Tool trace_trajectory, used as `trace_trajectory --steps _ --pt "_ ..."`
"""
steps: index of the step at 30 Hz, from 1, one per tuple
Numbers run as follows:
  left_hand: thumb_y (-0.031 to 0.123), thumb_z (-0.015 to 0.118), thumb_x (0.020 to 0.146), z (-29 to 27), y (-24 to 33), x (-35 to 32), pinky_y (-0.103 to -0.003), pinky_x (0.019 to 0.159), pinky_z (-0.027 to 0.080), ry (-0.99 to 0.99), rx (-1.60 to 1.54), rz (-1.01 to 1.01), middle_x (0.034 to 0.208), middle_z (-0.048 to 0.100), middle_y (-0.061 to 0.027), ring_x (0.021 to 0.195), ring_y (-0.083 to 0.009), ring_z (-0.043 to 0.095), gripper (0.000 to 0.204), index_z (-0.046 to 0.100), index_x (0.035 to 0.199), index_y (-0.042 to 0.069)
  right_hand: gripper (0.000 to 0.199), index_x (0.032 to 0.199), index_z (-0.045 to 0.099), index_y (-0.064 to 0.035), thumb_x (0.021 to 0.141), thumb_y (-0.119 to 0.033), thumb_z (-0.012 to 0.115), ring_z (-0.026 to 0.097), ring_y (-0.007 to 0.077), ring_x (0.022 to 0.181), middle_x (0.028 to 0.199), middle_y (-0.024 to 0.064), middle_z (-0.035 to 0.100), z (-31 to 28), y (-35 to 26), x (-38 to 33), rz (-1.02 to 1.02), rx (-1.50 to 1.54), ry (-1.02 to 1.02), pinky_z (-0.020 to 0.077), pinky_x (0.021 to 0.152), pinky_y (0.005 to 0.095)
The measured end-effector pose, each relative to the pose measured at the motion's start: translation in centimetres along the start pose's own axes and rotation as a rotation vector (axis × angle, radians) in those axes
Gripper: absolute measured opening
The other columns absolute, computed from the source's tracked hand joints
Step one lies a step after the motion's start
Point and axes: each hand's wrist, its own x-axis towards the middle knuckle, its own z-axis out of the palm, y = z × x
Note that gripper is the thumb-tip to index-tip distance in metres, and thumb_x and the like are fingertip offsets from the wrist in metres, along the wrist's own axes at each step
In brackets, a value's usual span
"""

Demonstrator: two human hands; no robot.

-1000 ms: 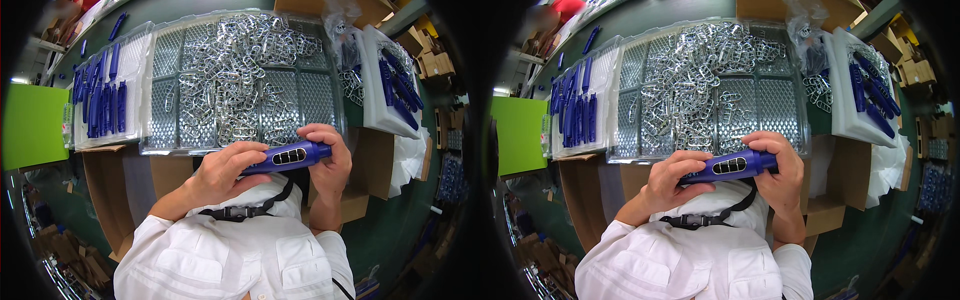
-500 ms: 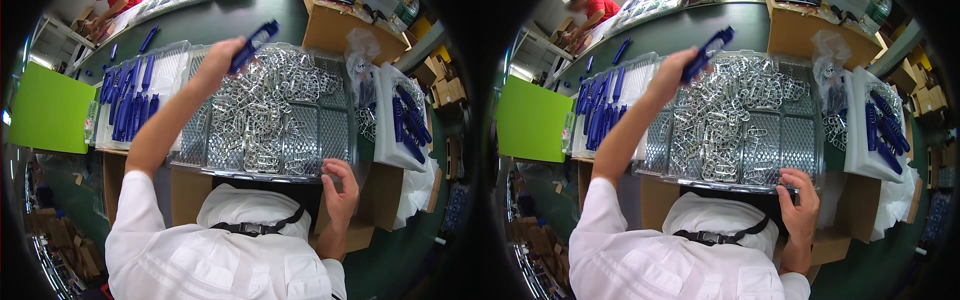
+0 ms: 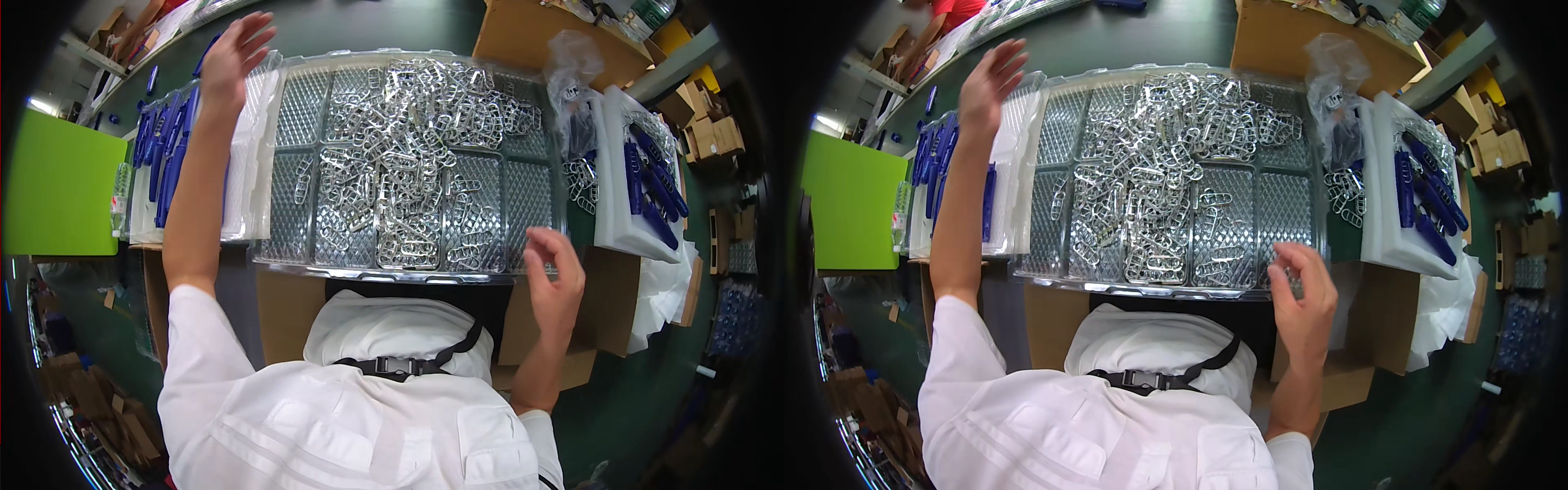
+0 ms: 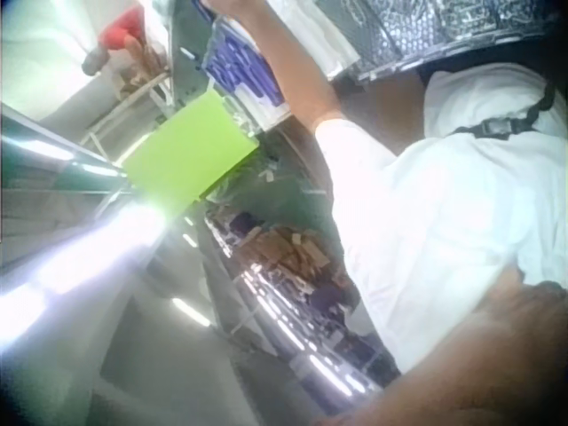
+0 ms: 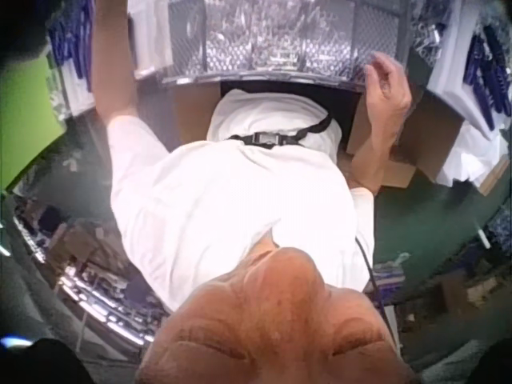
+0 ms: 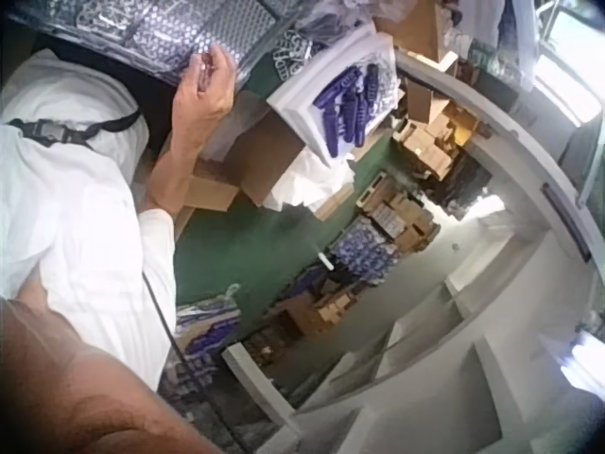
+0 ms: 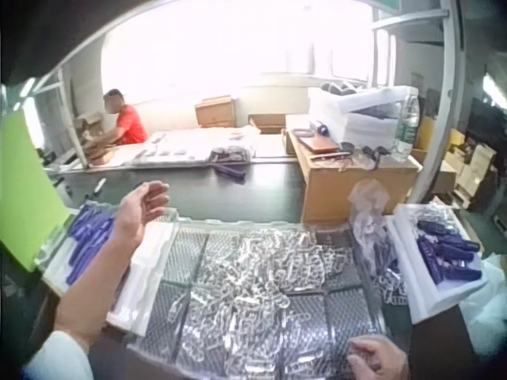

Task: Manually assemble metal clips into a blue plastic electronic device housing and place the finished pieces into a storage box.

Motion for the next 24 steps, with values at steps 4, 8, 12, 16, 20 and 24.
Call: trace_trajectory --steps 4,8,12,16,20,24 --pt "0.024 0.052 0.111 -10.4 1.1 -11.4 -0.031 0.092 0.056 0.178 -0.056 0.118 0.12 0.075 -0.009 0.101 -0.0161 0.071 0.029 0.072 0.12 0.004 0.027 0.116 0.072 -0.0021 0.089 0.003 0.074 0.073 0.0284 0.094 0.113 0.0134 0.075 2.2 -0.7 5.5 -0.272 -0.121 -0.078 0.0574 0.082 0.0355" --pt "0.017 0.053 0.108 -19.6 -1.7 -25.4 -0.028 0.082 0.056 0.514 0.022 0.085 0.108 0.072 -0.0058 0.086 -0.0122 0.067 0.023 0.07 0.116 0.004 0.026 0.118 0.073 -0.0053 0.092 -0.008 0.076 0.072 0.0332 0.105 0.12 0.0114 0.075 7.2 -1.9 10.7 -0.551 -0.254 -0.29 0.0591 0.087 0.041" --pt "0.007 0.057 0.103 -24.0 -5.0 -35.6 -0.025 0.07 0.054 0.872 0.075 -0.006 0.105 0.071 -0.0037 0.076 -0.0101 0.064 0.017 0.068 0.116 0.008 0.027 0.119 0.072 -0.0076 0.093 -0.012 0.076 0.068 0.0339 0.115 0.13 0.0098 0.071 11.6 -1.9 12.2 -0.609 -0.465 -0.377 0.059 0.092 0.0425" --pt "0.004 0.057 0.102 -27.7 -8.0 -44.9 -0.024 0.066 0.052 1.054 0.092 -0.171 0.104 0.071 -0.0034 0.075 -0.0095 0.063 0.021 0.067 0.12 0.009 0.029 0.119 0.071 -0.0069 0.091 -0.009 0.076 0.066 0.0345 0.118 0.135 0.0101 0.068 12.3 -2.4 10.8 -0.643 -0.551 -0.442 0.0574 0.094 0.0437" --pt "0.01 0.061 0.102 -35.0 -18.0 -56.4 -0.026 0.066 0.054 1.01 0.254 -0.511 0.108 0.072 -0.0058 0.077 -0.0121 0.065 0.021 0.067 0.122 0.006 0.026 0.118 0.071 -0.005 0.091 -0.004 0.074 0.067 0.0352 0.113 0.131 0.0109 0.069 12.0 -4.1 9.0 -0.712 -0.55 -0.509 0.0568 0.093 0.0437" --pt "0.022 0.064 0.099 -36.5 -28.2 -67.4 -0.048 0.094 0.056 0.043 1.175 -0.777 0.128 0.066 -0.0219 0.106 -0.0372 0.068 0.035 0.066 0.129 0.005 0.025 0.118 0.071 -0.0049 0.093 -0.001 0.071 0.069 0.0342 0.111 0.127 0.0112 0.071 12.0 -2.6 7.5 -0.656 -0.465 -0.532 0.0568 0.093 0.0423"
